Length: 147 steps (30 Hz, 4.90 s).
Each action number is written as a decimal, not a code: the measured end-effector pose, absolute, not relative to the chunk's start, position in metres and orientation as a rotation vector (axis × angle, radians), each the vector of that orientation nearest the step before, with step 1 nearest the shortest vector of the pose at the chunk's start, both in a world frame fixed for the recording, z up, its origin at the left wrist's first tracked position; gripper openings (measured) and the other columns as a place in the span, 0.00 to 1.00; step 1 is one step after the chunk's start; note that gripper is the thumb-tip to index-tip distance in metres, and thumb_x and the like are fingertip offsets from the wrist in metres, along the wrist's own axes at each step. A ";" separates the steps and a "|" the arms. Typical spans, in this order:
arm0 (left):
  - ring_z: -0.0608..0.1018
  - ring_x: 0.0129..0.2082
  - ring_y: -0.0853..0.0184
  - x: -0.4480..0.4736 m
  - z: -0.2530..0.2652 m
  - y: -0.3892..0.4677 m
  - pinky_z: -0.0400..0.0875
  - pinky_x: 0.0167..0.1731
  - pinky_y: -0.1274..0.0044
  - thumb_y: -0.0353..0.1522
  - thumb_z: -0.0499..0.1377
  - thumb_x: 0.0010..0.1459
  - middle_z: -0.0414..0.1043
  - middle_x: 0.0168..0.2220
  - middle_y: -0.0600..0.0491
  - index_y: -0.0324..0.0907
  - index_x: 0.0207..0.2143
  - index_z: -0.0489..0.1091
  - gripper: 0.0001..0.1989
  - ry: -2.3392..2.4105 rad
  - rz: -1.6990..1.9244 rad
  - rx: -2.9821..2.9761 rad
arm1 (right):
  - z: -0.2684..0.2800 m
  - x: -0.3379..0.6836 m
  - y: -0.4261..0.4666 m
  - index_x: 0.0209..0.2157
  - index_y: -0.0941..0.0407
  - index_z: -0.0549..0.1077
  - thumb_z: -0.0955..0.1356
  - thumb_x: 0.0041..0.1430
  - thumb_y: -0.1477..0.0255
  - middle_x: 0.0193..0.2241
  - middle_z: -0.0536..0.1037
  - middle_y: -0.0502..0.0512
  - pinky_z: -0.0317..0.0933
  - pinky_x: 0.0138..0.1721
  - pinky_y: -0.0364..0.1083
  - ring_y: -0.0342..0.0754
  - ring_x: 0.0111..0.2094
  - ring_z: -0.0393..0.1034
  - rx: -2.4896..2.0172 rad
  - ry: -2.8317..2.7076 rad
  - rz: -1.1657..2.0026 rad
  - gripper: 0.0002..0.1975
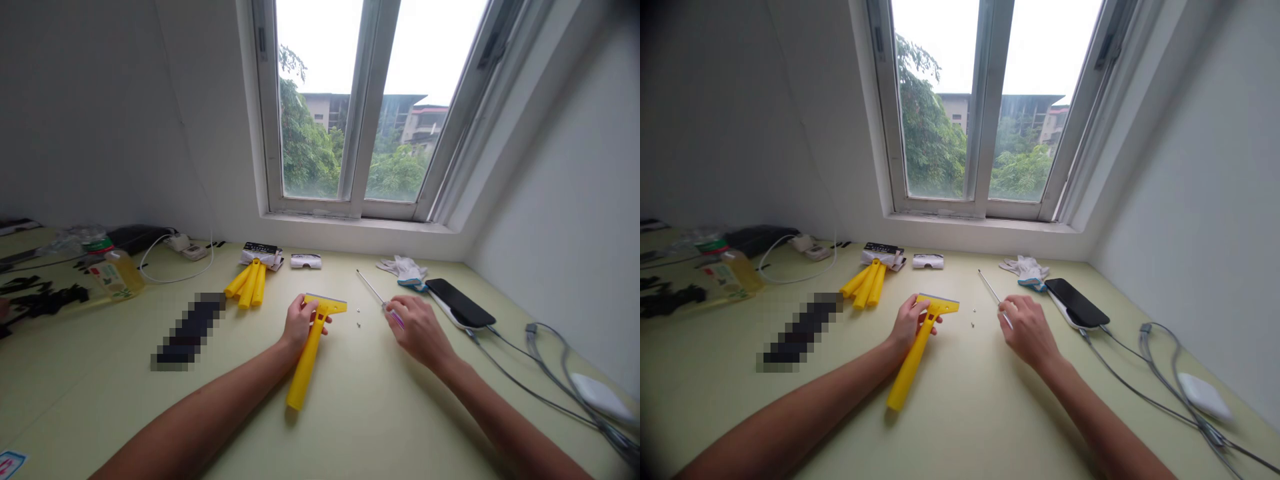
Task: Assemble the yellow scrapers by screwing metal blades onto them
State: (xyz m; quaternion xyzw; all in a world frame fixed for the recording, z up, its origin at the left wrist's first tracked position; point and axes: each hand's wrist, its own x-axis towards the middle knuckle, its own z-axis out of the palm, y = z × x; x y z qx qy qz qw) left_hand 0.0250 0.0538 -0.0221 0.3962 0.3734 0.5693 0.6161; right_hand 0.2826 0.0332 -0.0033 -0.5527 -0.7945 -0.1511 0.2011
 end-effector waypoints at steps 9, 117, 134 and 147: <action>0.78 0.29 0.62 0.024 -0.024 0.052 0.69 0.17 0.77 0.41 0.56 0.53 0.72 0.34 0.49 0.43 0.34 0.60 0.13 0.721 1.264 0.809 | -0.004 0.245 0.080 0.34 0.55 0.76 0.61 0.58 0.77 0.31 0.78 0.56 0.59 0.37 0.45 0.49 0.34 0.71 -1.445 -2.549 -0.072 0.12; 0.58 0.11 0.80 0.006 0.029 0.028 0.50 0.13 0.85 0.37 0.60 0.54 0.54 0.16 0.64 0.41 0.31 0.60 0.11 0.654 1.016 1.180 | -0.003 0.235 0.053 0.29 0.55 0.75 0.62 0.58 0.75 0.33 0.76 0.57 0.59 0.35 0.44 0.48 0.34 0.70 -1.463 -2.474 0.253 0.11; 0.62 0.15 0.77 0.012 0.027 0.014 0.54 0.15 0.82 0.30 0.56 0.53 0.58 0.20 0.58 0.39 0.29 0.61 0.05 0.455 0.878 1.015 | 0.082 0.214 0.009 0.36 0.54 0.73 0.61 0.64 0.69 0.33 0.76 0.55 0.62 0.34 0.44 0.45 0.32 0.69 -0.984 -2.162 0.257 0.09; 0.62 0.17 0.76 0.017 0.038 -0.004 0.53 0.18 0.79 0.27 0.58 0.52 0.59 0.23 0.58 0.38 0.35 0.63 0.07 0.402 0.915 1.098 | 0.082 0.206 -0.001 0.33 0.53 0.72 0.65 0.61 0.72 0.31 0.76 0.49 0.60 0.33 0.42 0.42 0.30 0.68 -1.092 -2.116 0.286 0.05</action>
